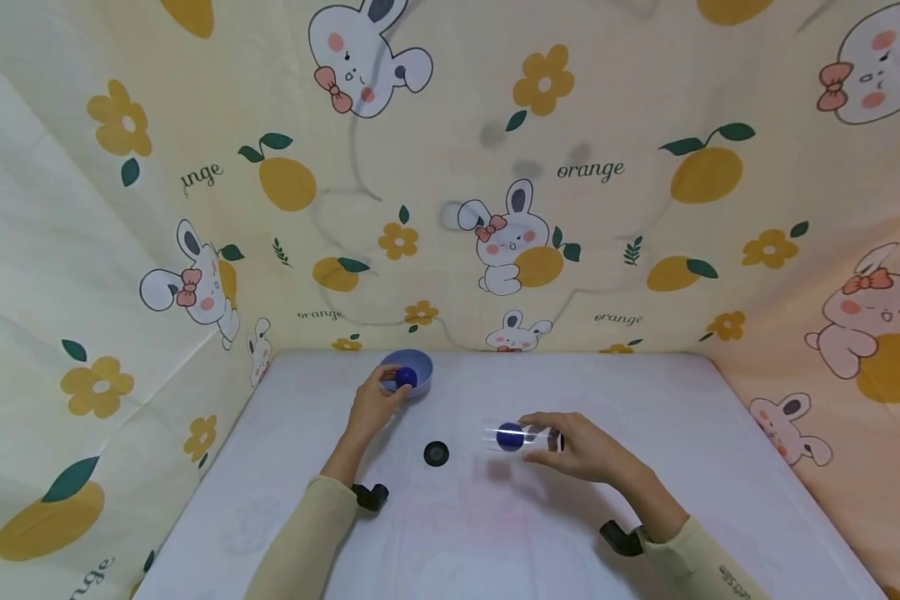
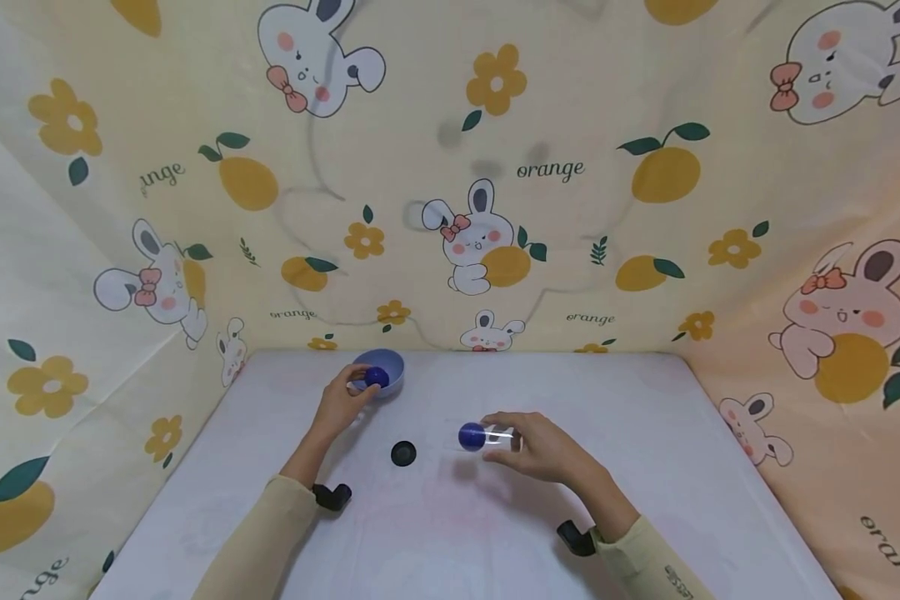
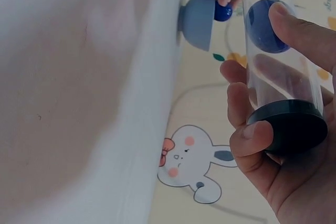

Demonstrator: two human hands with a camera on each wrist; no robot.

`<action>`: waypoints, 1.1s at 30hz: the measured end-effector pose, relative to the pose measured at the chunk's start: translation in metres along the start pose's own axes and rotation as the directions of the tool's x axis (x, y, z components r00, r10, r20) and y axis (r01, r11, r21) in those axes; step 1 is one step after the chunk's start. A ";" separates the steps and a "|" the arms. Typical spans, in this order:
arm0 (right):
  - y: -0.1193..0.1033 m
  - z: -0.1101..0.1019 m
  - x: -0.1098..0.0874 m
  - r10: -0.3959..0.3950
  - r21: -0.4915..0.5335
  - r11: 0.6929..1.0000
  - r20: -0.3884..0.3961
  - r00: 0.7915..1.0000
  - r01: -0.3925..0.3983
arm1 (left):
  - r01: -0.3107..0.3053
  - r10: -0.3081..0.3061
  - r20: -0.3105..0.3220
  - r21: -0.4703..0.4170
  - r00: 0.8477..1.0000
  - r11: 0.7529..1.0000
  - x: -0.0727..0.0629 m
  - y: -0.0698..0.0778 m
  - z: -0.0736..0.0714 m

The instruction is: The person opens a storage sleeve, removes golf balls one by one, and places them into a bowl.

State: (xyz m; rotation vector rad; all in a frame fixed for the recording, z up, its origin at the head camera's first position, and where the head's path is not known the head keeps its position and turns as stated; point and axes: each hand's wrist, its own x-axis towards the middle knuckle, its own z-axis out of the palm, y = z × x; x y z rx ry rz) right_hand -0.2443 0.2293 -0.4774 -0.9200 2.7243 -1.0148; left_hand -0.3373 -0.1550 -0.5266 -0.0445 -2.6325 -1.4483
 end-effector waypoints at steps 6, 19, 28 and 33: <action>0.000 0.000 0.000 0.009 -0.009 1.000 -0.002 1.000 -0.009 | -0.054 0.054 -0.020 0.015 0.998 0.998 0.000 -0.004 -0.002; 0.000 -0.001 -0.002 0.004 -0.028 1.000 -0.012 1.000 -0.004 | -0.103 0.103 0.008 0.017 0.995 0.995 -0.015 0.007 -0.002; 0.001 -0.001 -0.002 0.007 -0.033 0.999 -0.016 1.000 -0.007 | -0.169 0.175 0.091 -0.065 0.980 0.983 -0.031 0.030 0.001; 0.001 -0.001 -0.002 0.005 -0.028 1.000 -0.014 1.000 -0.005 | -0.165 0.179 0.141 -0.102 0.974 0.981 -0.040 0.038 0.004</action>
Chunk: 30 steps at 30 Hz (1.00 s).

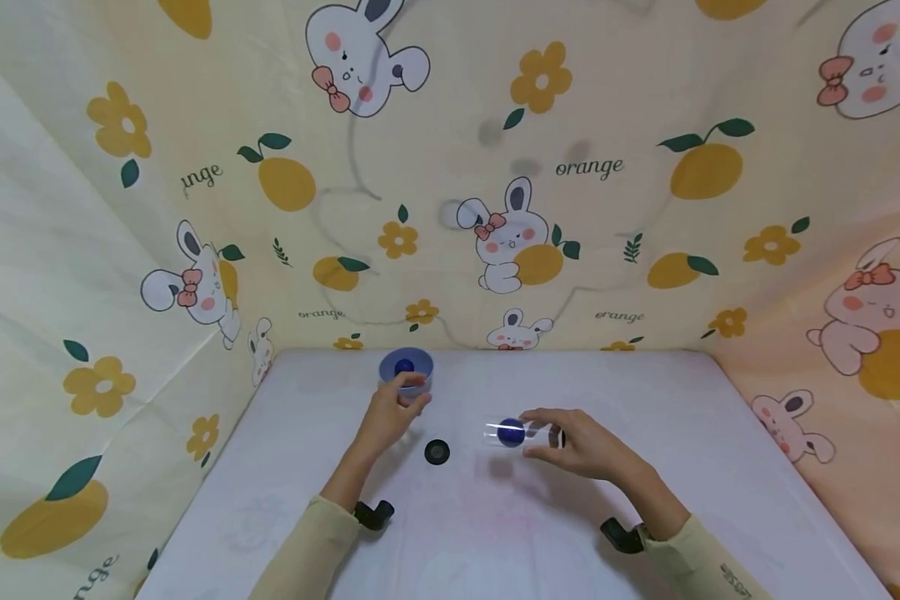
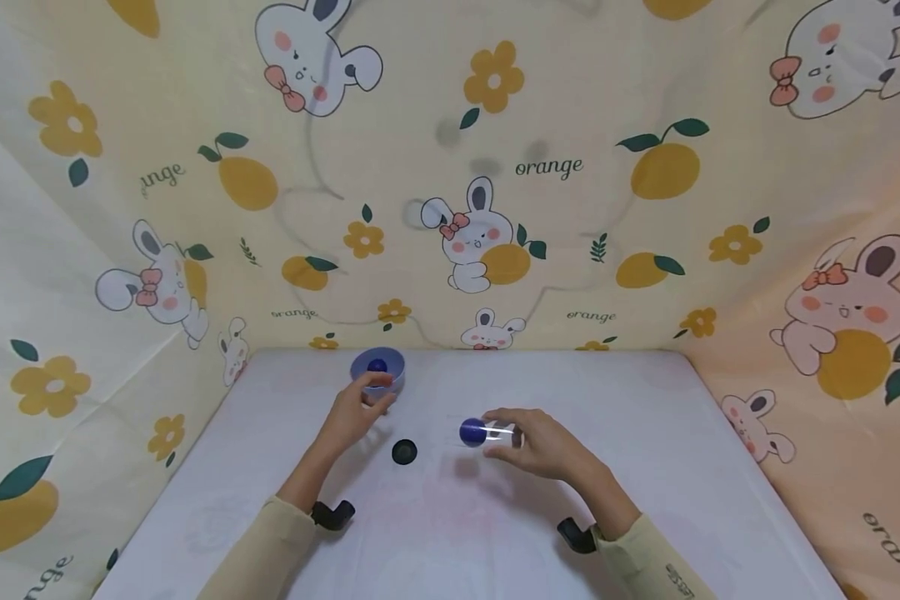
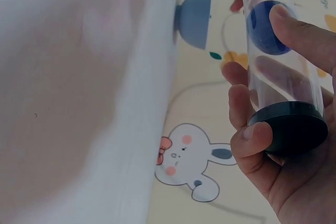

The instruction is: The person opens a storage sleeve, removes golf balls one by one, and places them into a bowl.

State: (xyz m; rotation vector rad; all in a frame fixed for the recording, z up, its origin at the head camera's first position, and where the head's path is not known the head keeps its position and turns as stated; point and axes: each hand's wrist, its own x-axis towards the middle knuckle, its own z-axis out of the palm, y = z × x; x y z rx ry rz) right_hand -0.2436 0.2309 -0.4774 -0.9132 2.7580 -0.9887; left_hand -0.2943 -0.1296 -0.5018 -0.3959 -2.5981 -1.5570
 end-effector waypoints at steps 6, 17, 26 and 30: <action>-0.002 -0.001 0.000 0.006 -0.004 1.000 -0.006 1.000 -0.006 | 0.023 -0.023 0.069 0.002 0.997 1.000 -0.007 0.004 0.011; -0.003 -0.004 0.000 0.013 -0.007 1.000 -0.008 1.000 -0.013 | 0.031 -0.033 0.189 0.010 0.982 0.999 -0.018 0.012 0.027; -0.003 -0.007 0.003 0.017 -0.024 1.000 -0.008 1.000 -0.018 | -0.023 0.024 0.257 -0.009 0.966 1.000 -0.025 0.022 0.038; -0.005 -0.007 0.003 0.021 -0.014 1.000 0.007 1.000 -0.021 | -0.047 0.048 0.276 -0.010 0.960 0.999 -0.028 0.027 0.041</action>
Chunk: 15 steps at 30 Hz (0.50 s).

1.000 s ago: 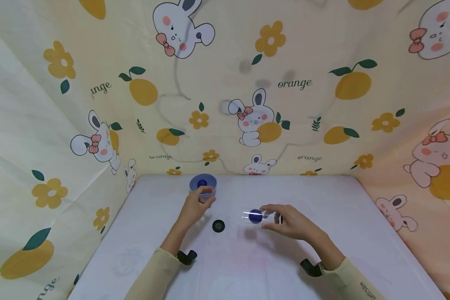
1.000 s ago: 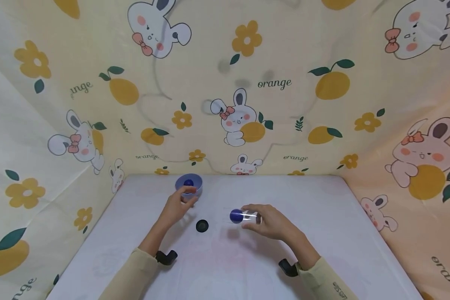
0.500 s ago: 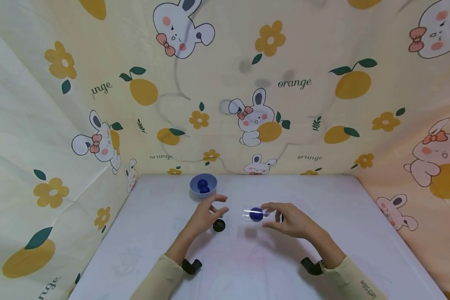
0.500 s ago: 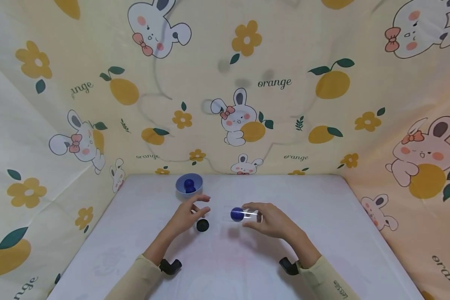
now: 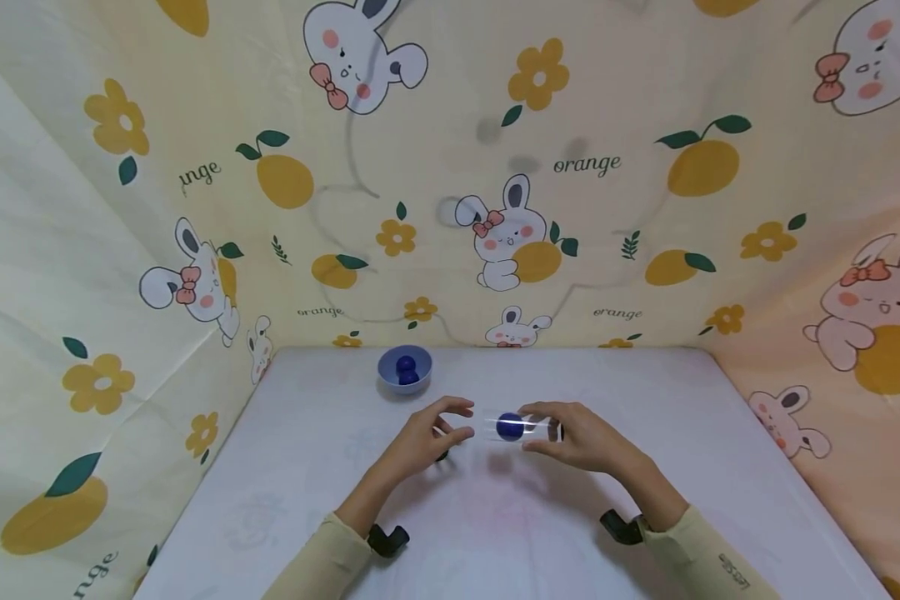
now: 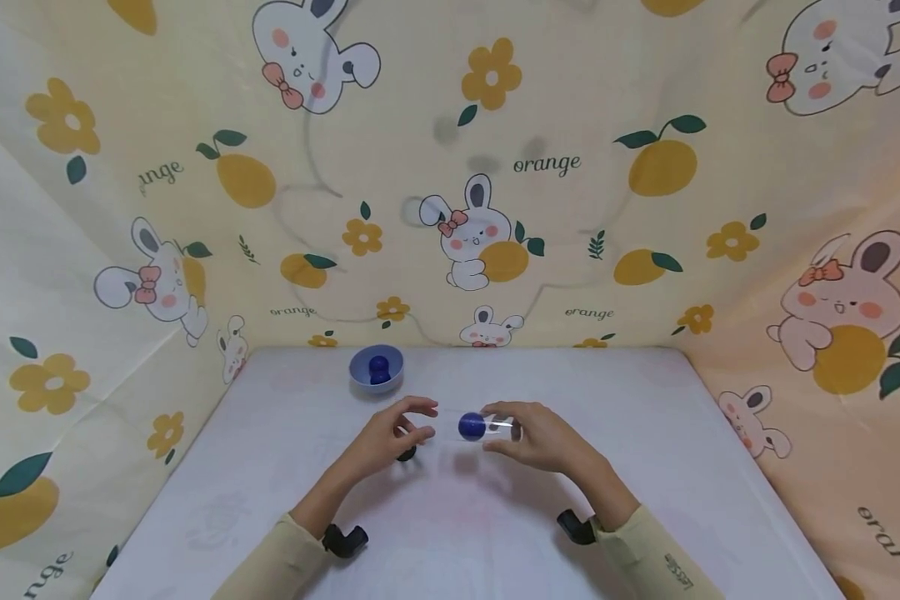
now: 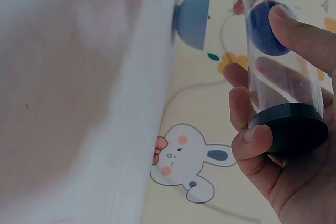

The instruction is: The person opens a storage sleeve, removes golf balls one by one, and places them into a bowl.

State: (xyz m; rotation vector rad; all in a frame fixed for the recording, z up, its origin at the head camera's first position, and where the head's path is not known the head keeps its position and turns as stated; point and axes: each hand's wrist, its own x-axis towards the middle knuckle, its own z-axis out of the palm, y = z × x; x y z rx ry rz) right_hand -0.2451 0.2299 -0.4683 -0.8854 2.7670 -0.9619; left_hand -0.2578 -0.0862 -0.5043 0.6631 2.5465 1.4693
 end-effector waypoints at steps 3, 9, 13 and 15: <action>-0.002 0.000 0.000 0.001 0.002 1.000 0.009 1.000 -0.001 | -0.014 0.014 0.015 0.006 1.000 1.000 -0.002 0.002 0.003; -0.003 0.001 0.000 -0.011 -0.017 1.000 0.007 1.000 0.011 | -0.056 0.056 0.046 -0.001 0.997 0.998 -0.002 0.002 0.007; -0.004 0.001 0.000 -0.020 -0.032 0.999 0.009 1.000 0.020 | -0.053 0.053 0.048 -0.003 0.997 0.999 -0.003 0.003 0.008; -0.005 0.001 0.000 -0.022 -0.045 0.999 0.009 1.000 0.022 | -0.055 0.055 0.048 -0.002 0.997 0.998 -0.003 0.003 0.009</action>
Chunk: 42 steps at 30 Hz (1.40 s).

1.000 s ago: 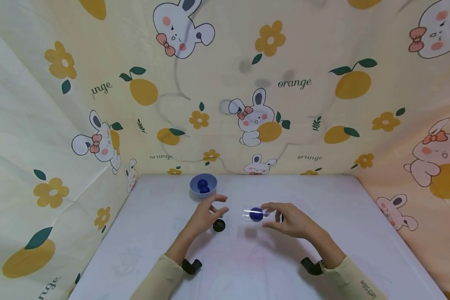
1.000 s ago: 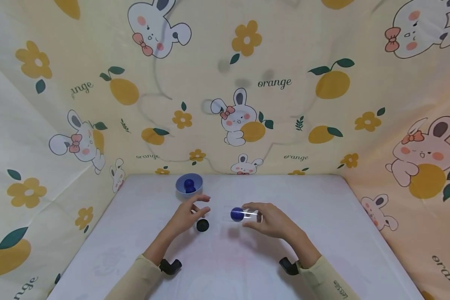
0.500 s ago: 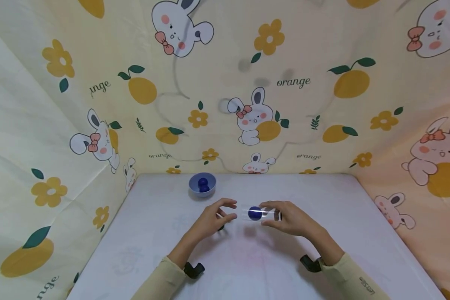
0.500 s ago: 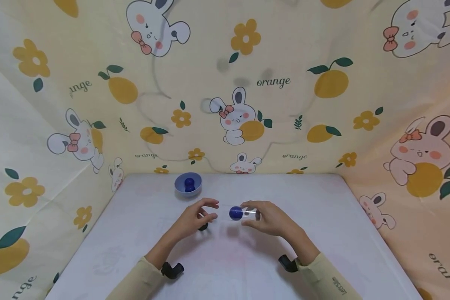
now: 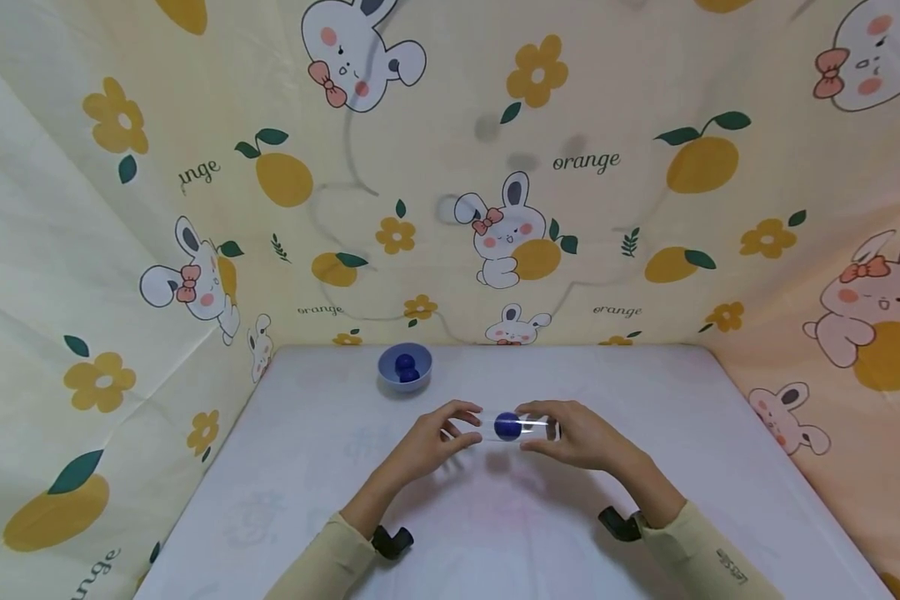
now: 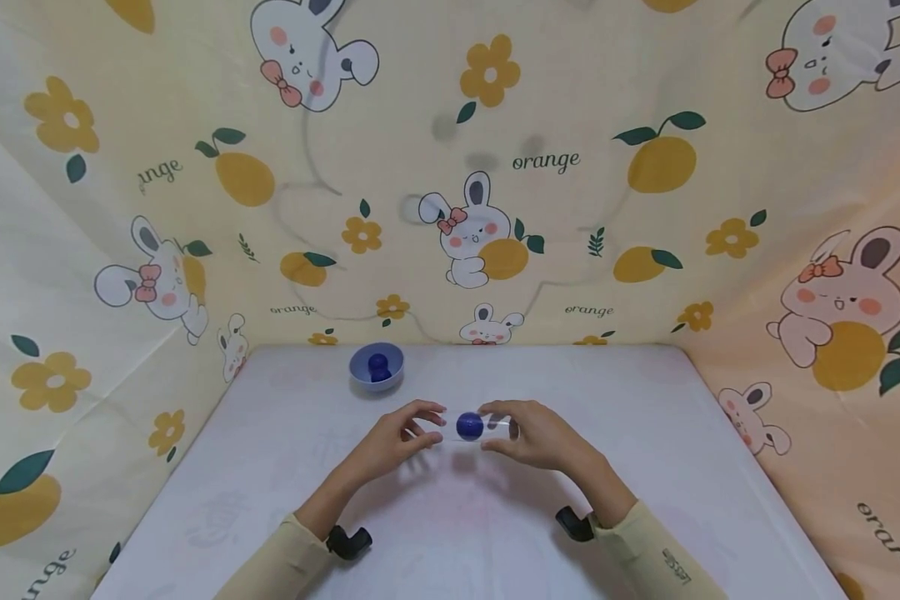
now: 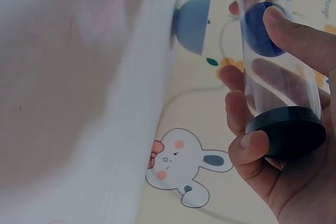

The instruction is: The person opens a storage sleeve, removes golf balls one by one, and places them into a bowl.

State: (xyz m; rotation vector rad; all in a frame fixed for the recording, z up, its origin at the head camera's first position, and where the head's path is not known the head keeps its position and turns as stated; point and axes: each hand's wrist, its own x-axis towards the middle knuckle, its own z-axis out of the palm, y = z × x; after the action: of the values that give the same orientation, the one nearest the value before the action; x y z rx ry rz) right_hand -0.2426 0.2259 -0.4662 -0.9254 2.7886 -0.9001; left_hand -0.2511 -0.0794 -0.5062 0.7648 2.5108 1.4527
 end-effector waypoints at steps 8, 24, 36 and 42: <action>-0.004 -0.001 0.001 0.014 -0.051 0.999 -0.005 1.000 -0.014 | -0.006 0.006 -0.005 -0.002 1.000 1.000 0.001 -0.001 0.001; -0.002 -0.001 0.004 0.028 -0.099 0.995 0.008 1.000 -0.027 | 0.019 -0.019 0.000 0.008 1.000 1.000 0.002 -0.001 0.005; -0.002 -0.002 0.005 0.026 -0.105 0.994 0.004 1.000 -0.025 | 0.020 -0.020 -0.005 0.007 1.000 1.000 0.003 -0.002 0.005; -0.003 -0.002 0.006 0.034 -0.096 0.995 0.016 0.999 -0.032 | 0.030 -0.030 -0.002 0.006 1.000 1.000 0.003 -0.002 0.004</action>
State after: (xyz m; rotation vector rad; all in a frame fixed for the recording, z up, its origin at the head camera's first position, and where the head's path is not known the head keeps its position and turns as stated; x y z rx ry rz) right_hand -0.2465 0.2221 -0.4623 -0.8922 2.8451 -0.7561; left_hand -0.2531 -0.0756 -0.5101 0.7244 2.5173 1.4378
